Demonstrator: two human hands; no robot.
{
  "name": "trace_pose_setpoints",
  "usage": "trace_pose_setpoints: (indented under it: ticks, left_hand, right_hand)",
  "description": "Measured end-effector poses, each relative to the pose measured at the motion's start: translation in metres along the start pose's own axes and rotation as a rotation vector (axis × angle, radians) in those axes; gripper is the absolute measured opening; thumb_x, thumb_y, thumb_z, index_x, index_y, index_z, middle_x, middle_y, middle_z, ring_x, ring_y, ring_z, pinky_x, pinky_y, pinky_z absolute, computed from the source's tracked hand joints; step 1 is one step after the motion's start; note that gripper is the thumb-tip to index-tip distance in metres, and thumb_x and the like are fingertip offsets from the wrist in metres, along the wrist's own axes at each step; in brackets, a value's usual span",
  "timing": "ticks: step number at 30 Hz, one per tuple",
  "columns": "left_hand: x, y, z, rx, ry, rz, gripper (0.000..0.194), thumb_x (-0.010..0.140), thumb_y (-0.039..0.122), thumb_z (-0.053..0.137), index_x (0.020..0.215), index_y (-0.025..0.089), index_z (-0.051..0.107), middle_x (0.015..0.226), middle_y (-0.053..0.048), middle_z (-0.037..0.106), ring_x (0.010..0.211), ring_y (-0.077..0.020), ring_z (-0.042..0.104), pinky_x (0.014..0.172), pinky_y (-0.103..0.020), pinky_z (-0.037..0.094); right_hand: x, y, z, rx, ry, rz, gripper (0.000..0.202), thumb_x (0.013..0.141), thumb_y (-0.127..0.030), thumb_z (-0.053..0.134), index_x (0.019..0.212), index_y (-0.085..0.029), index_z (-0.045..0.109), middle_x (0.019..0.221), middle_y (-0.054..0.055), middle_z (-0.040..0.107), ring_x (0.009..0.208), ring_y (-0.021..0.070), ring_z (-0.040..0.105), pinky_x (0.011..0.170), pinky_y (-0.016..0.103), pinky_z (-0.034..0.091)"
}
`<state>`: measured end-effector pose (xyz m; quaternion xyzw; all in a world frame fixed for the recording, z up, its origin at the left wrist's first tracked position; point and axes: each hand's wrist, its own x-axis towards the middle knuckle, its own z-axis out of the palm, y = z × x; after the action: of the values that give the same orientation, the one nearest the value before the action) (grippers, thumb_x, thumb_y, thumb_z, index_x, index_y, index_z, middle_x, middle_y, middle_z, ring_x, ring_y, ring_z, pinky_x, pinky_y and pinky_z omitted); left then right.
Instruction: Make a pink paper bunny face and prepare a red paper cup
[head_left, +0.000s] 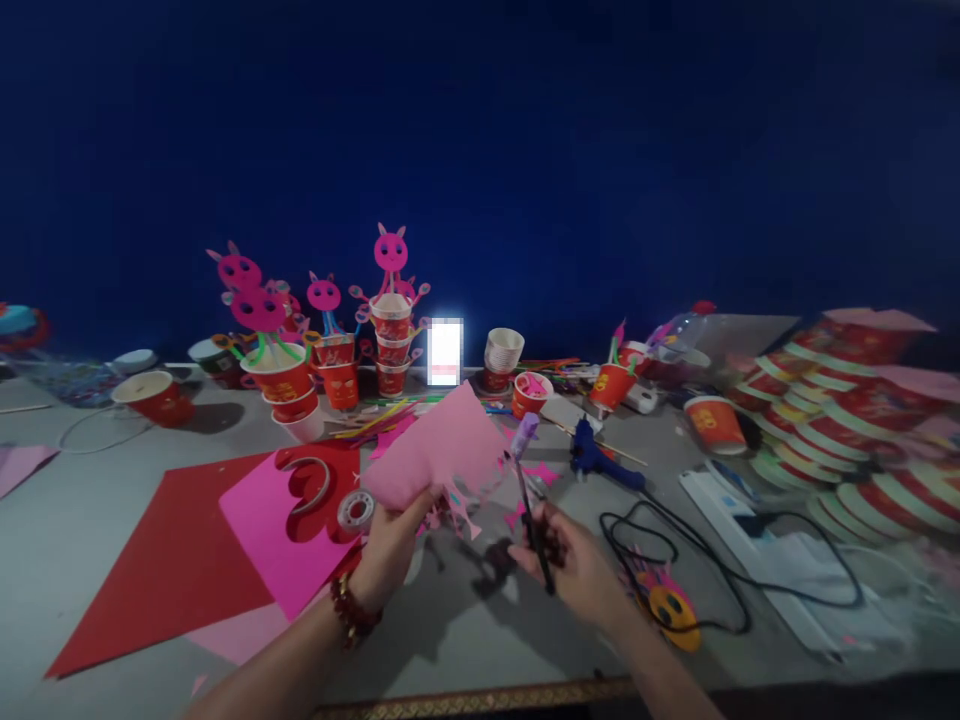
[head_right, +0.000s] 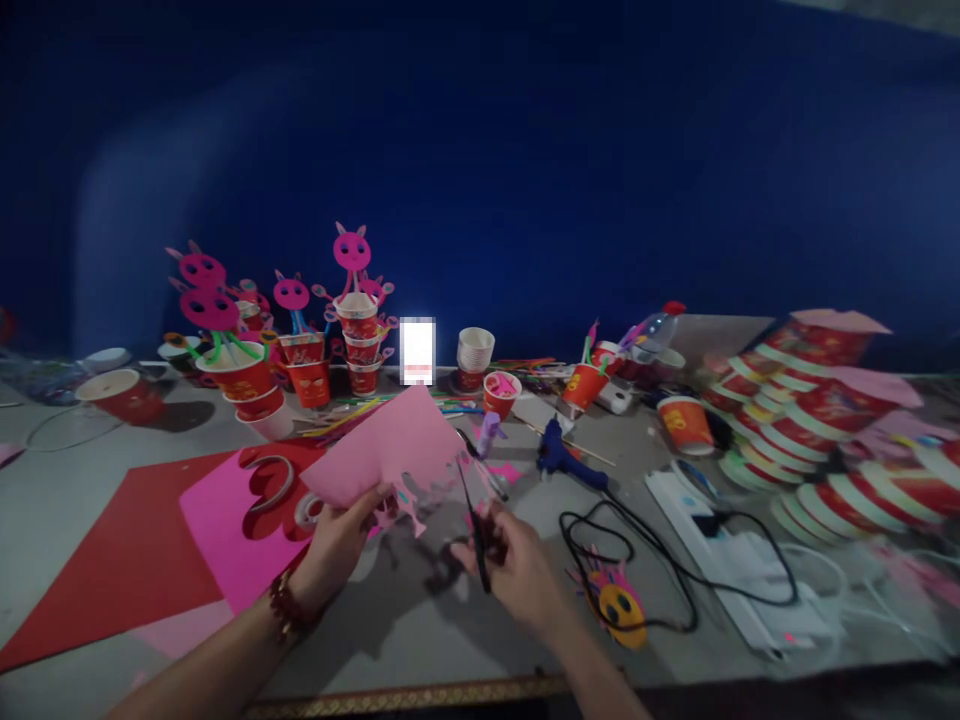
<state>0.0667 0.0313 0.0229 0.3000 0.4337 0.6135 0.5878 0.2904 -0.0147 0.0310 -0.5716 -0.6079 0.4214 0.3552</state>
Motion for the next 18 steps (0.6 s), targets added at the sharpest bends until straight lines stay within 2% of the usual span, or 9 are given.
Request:
trace_pose_setpoints:
  ticks: [4, 5, 10, 14, 18]
  left_hand:
    - [0.004, -0.002, -0.003, -0.008, 0.032, 0.043, 0.02, 0.068, 0.032, 0.083, 0.072, 0.017, 0.071, 0.068, -0.002, 0.071, 0.074, -0.0186, 0.067, 0.075, -0.029, 0.053]
    - [0.006, -0.002, -0.004, -0.014, 0.042, 0.057, 0.02, 0.068, 0.032, 0.083, 0.073, 0.017, 0.071, 0.069, -0.002, 0.071, 0.073, -0.018, 0.067, 0.075, -0.028, 0.053]
    - [0.01, 0.0, -0.006, -0.024, 0.089, 0.102, 0.021, 0.069, 0.034, 0.083, 0.071, 0.016, 0.071, 0.073, -0.003, 0.072, 0.07, -0.0174, 0.065, 0.068, -0.027, 0.053]
    - [0.009, 0.002, -0.007, -0.011, 0.102, 0.106, 0.02, 0.071, 0.034, 0.082, 0.072, 0.017, 0.072, 0.069, -0.002, 0.071, 0.067, -0.0168, 0.064, 0.065, -0.026, 0.052]
    - [0.008, -0.006, -0.008, 0.011, 0.067, 0.091, 0.023, 0.071, 0.037, 0.083, 0.071, 0.017, 0.072, 0.066, -0.004, 0.07, 0.064, -0.0177, 0.063, 0.065, -0.028, 0.053]
  right_hand:
    - [-0.003, -0.011, 0.008, 0.21, -0.25, 0.048, 0.034, 0.073, -0.041, 0.077, 0.077, -0.022, 0.048, 0.065, -0.005, 0.054, 0.056, 0.0122, 0.054, 0.057, 0.023, 0.047]
    - [-0.002, -0.012, 0.011, 0.241, -0.279, 0.068, 0.036, 0.072, -0.042, 0.078, 0.078, -0.022, 0.049, 0.067, -0.005, 0.054, 0.056, 0.0117, 0.055, 0.057, 0.023, 0.047]
    - [0.008, -0.002, 0.015, 0.312, -0.279, 0.138, 0.043, 0.069, -0.047, 0.082, 0.074, -0.022, 0.048, 0.062, -0.008, 0.048, 0.051, 0.0095, 0.05, 0.05, 0.021, 0.047]
    - [0.017, 0.007, 0.016, 0.322, -0.336, 0.17, 0.048, 0.07, -0.053, 0.08, 0.069, -0.022, 0.042, 0.058, -0.011, 0.042, 0.044, 0.007, 0.047, 0.044, 0.019, 0.043]
    - [0.02, 0.001, 0.021, 0.361, -0.401, 0.178, 0.054, 0.067, -0.06, 0.079, 0.067, -0.023, 0.039, 0.058, -0.011, 0.04, 0.041, 0.0063, 0.047, 0.043, 0.019, 0.04]
